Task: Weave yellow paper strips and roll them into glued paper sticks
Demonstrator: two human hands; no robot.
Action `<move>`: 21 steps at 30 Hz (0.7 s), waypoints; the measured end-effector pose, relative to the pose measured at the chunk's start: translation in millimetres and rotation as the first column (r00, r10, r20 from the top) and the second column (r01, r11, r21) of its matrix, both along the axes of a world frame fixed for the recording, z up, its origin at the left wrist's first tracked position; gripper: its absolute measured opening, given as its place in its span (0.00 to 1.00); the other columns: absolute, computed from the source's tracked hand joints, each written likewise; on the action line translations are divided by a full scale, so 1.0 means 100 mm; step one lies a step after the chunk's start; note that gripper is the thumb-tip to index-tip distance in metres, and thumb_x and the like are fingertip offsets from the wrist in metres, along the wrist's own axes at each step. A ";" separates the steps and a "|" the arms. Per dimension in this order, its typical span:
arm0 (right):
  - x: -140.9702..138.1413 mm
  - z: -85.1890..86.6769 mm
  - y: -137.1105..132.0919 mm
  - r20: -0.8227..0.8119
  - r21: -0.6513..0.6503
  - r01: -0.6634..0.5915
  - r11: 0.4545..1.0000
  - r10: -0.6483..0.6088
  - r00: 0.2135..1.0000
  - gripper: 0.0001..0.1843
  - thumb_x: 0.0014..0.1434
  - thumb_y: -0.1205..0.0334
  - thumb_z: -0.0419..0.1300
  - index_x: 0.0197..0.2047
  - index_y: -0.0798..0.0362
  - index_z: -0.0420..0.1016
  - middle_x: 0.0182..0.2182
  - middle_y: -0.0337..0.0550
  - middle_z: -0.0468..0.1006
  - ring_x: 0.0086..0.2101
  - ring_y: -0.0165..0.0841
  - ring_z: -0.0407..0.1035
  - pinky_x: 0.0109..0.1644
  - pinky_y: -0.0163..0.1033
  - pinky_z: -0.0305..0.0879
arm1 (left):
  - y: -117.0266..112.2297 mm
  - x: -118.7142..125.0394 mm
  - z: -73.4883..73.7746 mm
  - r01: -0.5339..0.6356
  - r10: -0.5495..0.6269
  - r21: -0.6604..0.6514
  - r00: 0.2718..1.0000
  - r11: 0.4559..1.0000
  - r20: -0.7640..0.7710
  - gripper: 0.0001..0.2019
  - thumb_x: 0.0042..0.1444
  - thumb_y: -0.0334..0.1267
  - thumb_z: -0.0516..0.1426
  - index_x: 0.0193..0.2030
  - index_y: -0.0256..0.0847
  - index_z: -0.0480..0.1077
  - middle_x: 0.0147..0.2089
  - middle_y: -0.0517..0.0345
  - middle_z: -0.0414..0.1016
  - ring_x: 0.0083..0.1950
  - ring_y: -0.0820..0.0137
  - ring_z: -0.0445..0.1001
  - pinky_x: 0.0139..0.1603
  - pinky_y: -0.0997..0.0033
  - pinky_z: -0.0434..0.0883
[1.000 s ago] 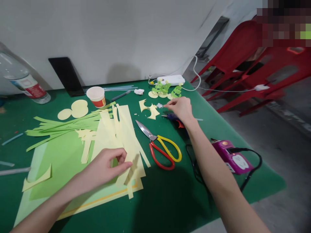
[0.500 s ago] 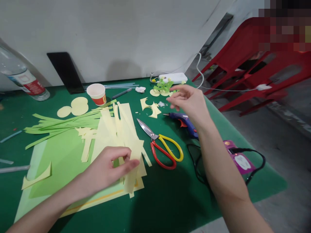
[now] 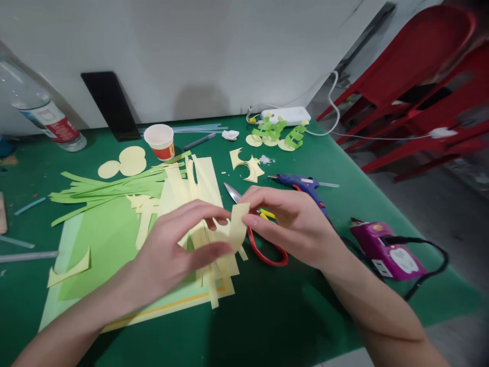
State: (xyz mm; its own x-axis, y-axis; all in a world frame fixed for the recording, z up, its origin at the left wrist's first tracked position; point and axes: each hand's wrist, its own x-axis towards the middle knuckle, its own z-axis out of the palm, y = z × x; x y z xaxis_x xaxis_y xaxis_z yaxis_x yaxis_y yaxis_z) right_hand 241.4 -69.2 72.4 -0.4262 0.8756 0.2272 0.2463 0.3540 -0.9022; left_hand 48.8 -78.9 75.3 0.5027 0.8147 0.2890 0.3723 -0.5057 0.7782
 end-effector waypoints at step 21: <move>-0.11 0.02 -0.16 0.177 0.397 -0.082 0.914 0.011 0.984 0.04 0.50 0.76 0.54 0.29 0.62 0.69 0.23 0.47 0.72 0.26 0.30 0.60 0.28 0.39 0.58 | -0.01 0.00 0.02 0.000 -0.022 0.200 0.994 0.980 0.108 0.05 0.49 0.25 0.60 0.31 0.37 0.73 0.28 0.59 0.76 0.29 0.74 0.72 0.40 0.65 0.71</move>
State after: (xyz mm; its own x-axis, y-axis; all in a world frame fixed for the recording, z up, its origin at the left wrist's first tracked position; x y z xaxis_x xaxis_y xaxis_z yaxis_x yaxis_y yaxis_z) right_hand 230.6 -85.1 74.4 -0.5267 0.7037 0.4768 0.3554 0.6918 -0.6285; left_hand 48.6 -80.1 77.6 0.4676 0.7301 0.4983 0.2846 -0.6581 0.6971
